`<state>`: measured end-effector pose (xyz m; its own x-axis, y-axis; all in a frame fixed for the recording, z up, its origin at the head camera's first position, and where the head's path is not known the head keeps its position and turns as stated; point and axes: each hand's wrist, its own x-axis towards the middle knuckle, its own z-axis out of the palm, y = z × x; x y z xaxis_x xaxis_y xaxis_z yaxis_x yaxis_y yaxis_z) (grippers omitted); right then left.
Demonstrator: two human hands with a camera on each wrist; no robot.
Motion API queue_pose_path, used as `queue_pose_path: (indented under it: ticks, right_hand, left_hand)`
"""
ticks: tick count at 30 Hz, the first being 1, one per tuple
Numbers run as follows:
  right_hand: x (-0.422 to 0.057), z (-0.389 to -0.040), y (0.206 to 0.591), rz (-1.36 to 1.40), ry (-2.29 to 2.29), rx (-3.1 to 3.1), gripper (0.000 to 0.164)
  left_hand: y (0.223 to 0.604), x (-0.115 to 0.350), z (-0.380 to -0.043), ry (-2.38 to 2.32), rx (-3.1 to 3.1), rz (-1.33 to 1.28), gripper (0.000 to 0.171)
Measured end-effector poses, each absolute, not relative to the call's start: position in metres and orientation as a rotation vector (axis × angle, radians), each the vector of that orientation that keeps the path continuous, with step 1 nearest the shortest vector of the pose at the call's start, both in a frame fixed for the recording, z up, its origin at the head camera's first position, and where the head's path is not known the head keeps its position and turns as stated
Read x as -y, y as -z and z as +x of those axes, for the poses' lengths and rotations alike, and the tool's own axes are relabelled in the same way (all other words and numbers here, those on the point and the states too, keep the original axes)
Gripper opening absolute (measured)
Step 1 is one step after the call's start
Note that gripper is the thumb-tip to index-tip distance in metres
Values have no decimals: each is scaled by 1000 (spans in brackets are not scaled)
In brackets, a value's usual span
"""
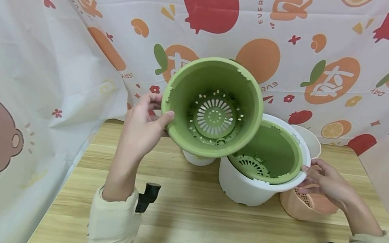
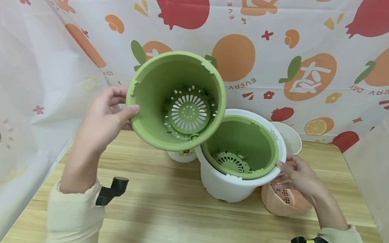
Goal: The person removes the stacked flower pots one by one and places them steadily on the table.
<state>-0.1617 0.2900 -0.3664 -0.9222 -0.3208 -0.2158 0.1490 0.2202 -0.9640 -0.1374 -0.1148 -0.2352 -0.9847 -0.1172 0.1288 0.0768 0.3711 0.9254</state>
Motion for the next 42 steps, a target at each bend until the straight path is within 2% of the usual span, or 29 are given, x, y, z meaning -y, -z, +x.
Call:
queue_pose_path:
  ticks: [14,42]
  right_hand:
    - [-289,-160,365,-159,1743,-2125,42]
    - [-289,-161,369,-203,1756,-2117,37]
  left_hand:
    - [248,145,-123,1634,2478,155,41]
    - [277,203,-130,1437,2519,452,45]
